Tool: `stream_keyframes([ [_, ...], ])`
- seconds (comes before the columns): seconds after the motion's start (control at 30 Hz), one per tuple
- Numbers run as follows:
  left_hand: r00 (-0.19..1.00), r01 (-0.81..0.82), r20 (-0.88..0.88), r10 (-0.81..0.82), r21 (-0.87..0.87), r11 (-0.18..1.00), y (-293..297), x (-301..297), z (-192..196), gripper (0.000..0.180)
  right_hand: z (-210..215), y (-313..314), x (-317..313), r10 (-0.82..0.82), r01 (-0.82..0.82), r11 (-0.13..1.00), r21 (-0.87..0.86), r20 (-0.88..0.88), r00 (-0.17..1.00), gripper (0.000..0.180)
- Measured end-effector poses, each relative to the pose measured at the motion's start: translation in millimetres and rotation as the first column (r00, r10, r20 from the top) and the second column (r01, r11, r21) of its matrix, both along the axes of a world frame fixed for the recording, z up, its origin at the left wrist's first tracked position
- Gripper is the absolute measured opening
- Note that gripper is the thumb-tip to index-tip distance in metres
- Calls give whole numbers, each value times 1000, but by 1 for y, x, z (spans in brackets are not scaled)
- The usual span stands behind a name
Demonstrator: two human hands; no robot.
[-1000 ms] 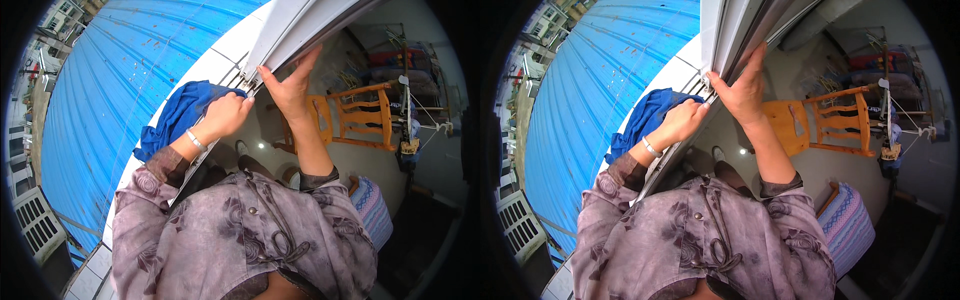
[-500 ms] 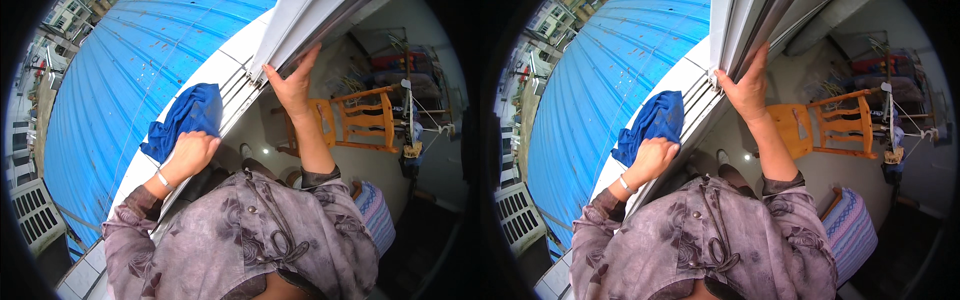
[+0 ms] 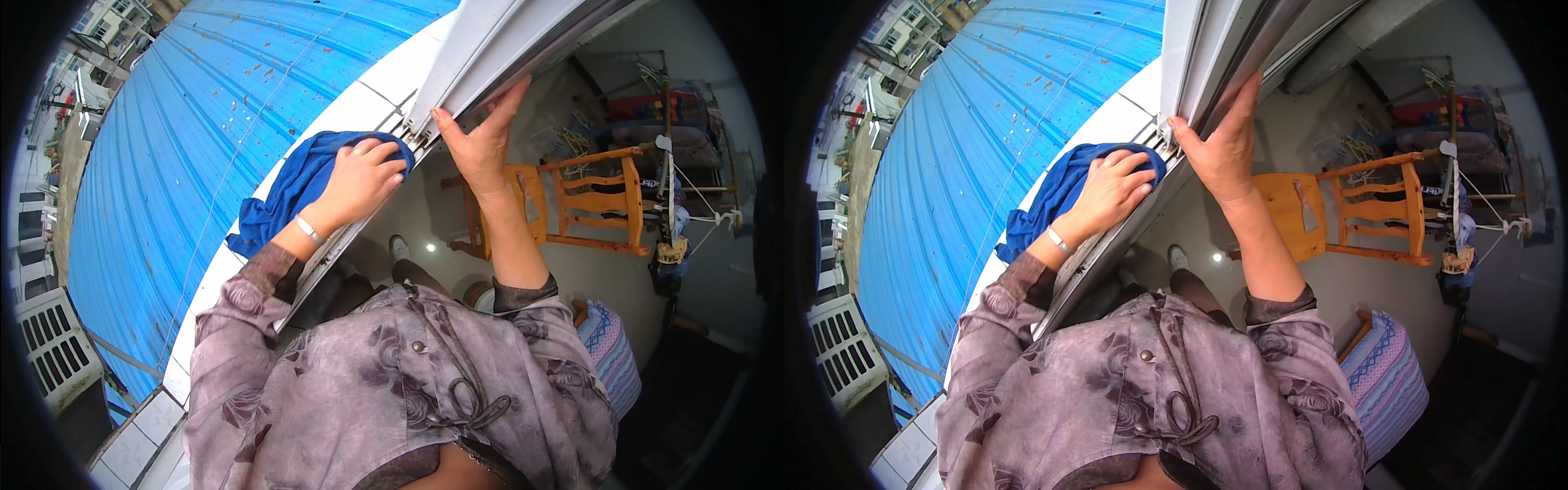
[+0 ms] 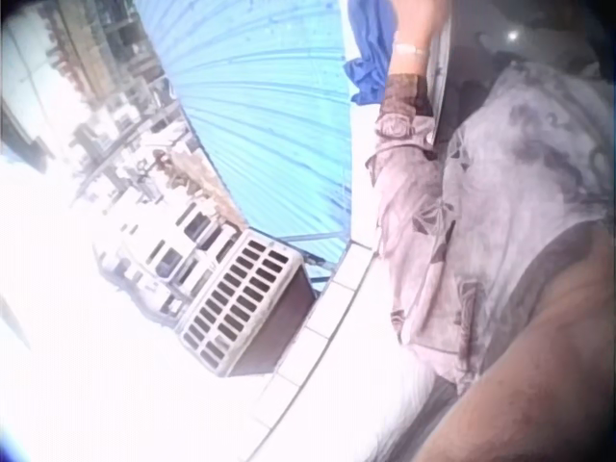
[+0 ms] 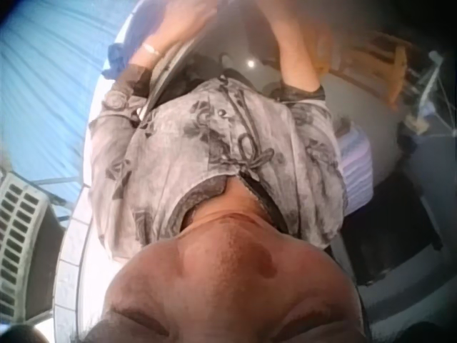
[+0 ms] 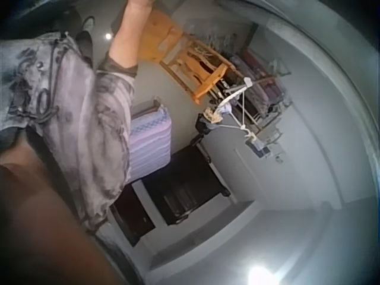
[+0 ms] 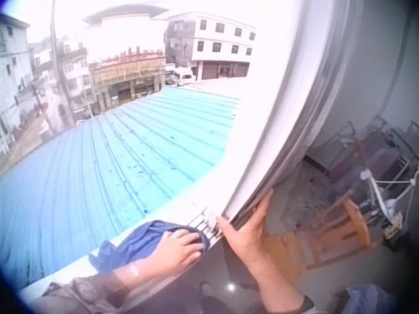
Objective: The person sits on the floor, dips a blue cloth into a bucket of water, and wipes the exterior window frame and sill. They repeatedly wipe along the frame edges and the sill, occasionally adjusting the cloth.
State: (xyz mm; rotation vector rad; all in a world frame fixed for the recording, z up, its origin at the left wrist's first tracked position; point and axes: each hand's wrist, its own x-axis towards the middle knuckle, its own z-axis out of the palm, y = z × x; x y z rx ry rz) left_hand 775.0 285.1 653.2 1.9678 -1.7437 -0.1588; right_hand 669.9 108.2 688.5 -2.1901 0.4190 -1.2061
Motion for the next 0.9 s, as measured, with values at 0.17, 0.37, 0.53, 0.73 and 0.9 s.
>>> stream_keyframes([
  [0.17, 995, 35, 100, -26, -82, 996, -25, 6, -11, 17, -3, 0, 5, -1, 2, 999, -34, 39, 999, 111],
  [0.37, 999, 53, 5, -54, 101, 993, 36, -1, 7, 17, -3, 0, 2, 5, -2, 998, -55, 44, 999, 112],
  [0.53, 1000, 8, -27, -4, 144, 989, 97, -12, 15, 15, 1, 2, 2, -23, 24, 997, -76, 12, 1000, 114],
  [0.73, 787, -406, -454, 417, 127, 905, 162, -2, -7, 13, 35, 26, -15, -166, 148, 929, -340, -26, 986, 92],
  [0.9, -77, -670, -990, 118, 139, 729, 184, 24, 51, 39, 11, 91, 10, 427, -480, 865, -147, -285, 858, 62],
])
